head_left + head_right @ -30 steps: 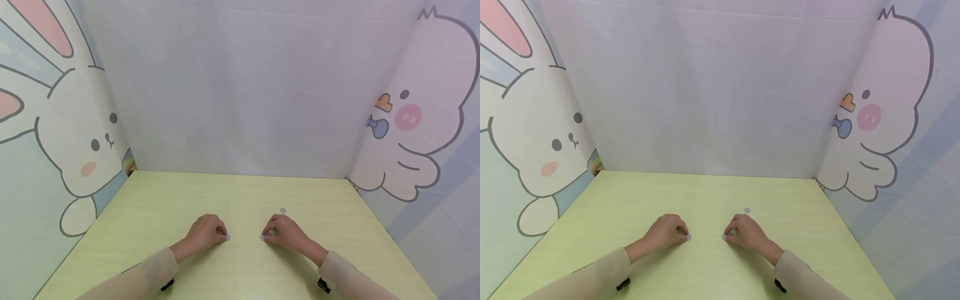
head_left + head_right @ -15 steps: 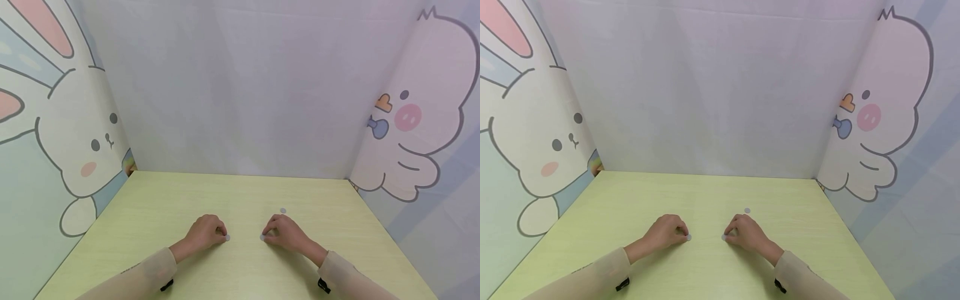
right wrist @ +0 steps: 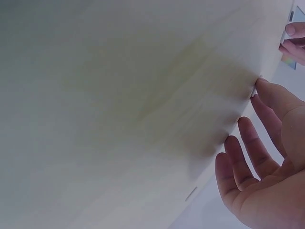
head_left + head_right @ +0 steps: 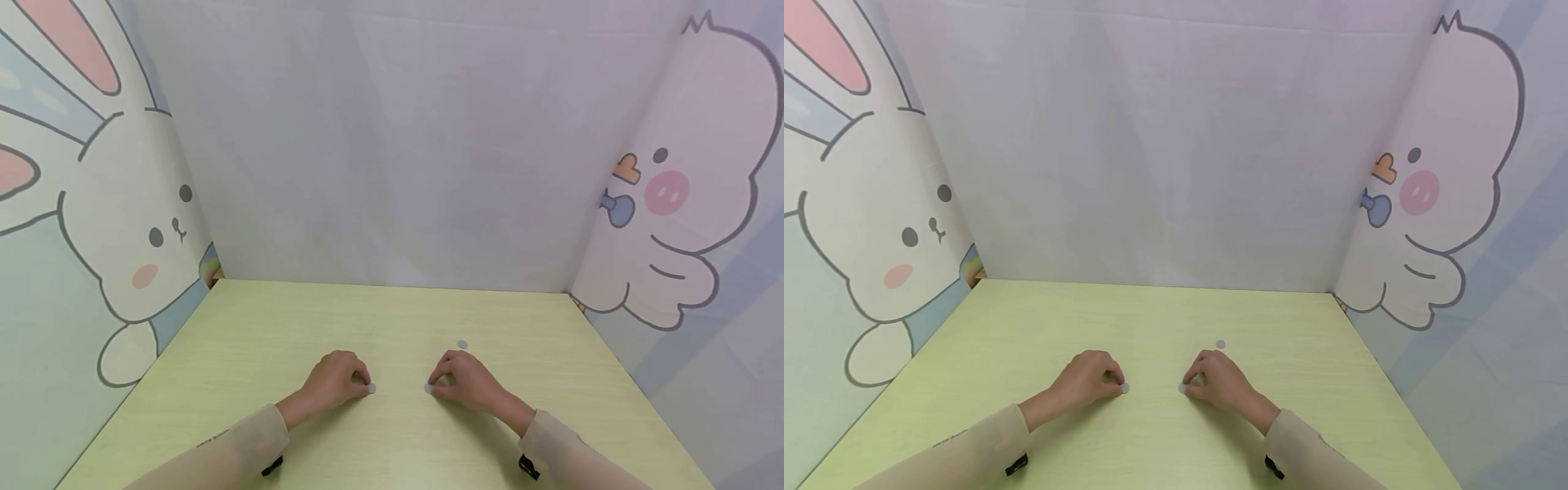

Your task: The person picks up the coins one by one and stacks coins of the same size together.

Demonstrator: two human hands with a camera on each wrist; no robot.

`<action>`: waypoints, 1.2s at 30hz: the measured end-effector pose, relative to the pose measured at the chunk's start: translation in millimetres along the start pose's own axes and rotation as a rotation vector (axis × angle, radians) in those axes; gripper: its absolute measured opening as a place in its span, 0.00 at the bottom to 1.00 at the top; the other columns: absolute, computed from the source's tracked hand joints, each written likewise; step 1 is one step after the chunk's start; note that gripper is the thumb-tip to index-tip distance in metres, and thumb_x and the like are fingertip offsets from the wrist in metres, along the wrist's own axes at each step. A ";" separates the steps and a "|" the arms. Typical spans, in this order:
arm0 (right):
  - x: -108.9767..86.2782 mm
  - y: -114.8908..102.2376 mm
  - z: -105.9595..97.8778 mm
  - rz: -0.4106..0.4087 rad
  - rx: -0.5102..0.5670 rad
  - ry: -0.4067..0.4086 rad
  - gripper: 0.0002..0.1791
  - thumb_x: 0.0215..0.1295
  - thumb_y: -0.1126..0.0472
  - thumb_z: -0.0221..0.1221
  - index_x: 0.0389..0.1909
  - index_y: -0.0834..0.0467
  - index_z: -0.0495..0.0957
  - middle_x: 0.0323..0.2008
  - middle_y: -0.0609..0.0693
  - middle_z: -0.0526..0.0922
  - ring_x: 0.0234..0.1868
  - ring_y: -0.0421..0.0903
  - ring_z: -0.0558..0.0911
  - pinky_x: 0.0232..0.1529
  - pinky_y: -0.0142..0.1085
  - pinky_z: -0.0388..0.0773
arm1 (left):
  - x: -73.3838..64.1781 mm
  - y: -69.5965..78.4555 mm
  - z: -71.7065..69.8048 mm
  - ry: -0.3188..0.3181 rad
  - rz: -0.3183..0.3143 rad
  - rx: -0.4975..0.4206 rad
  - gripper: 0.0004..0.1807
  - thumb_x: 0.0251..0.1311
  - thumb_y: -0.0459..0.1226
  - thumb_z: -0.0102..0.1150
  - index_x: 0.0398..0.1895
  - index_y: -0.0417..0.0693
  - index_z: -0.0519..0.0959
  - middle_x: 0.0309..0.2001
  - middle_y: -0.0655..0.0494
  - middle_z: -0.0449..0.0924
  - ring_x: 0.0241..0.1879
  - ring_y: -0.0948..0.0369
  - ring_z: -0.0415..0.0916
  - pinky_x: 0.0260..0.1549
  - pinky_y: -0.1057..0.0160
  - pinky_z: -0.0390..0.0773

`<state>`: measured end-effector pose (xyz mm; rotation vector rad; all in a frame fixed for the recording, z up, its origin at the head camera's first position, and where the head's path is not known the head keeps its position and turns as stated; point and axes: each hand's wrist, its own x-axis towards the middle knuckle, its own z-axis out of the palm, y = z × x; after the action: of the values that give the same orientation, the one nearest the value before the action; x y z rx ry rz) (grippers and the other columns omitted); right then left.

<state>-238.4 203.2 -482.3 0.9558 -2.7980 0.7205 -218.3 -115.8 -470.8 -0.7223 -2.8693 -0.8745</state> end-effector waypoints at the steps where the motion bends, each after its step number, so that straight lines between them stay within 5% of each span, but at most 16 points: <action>1: 0.1 -0.1 -0.4 0.001 0.000 -0.002 0.05 0.61 0.58 0.77 0.37 0.49 0.93 0.38 0.37 0.83 0.41 0.40 0.81 0.46 0.38 0.79 | 0.1 -0.1 0.1 0.000 -0.001 0.004 0.05 0.57 0.41 0.81 0.29 0.55 0.91 0.32 0.66 0.84 0.37 0.62 0.79 0.38 0.61 0.79; 24: 1.2 1.2 -1.2 0.019 0.013 -0.014 0.05 0.60 0.57 0.78 0.36 0.49 0.93 0.38 0.37 0.84 0.41 0.40 0.81 0.45 0.37 0.79 | 1.2 4.4 -6.5 -0.052 0.025 -0.020 0.05 0.57 0.38 0.80 0.32 0.51 0.90 0.34 0.62 0.87 0.38 0.60 0.80 0.40 0.59 0.79; 36: 3.6 -0.8 -2.6 0.033 0.030 -0.036 0.05 0.60 0.59 0.78 0.36 0.50 0.93 0.37 0.38 0.84 0.41 0.41 0.82 0.44 0.36 0.79 | 9.4 8.5 -7.9 -0.082 -0.025 -0.009 0.13 0.57 0.39 0.80 0.43 0.46 0.90 0.42 0.57 0.89 0.44 0.55 0.82 0.48 0.51 0.81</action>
<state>-240.9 201.9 -478.9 0.9392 -2.8477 0.7586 -223.5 -110.0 -458.1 -0.7415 -2.9547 -0.8812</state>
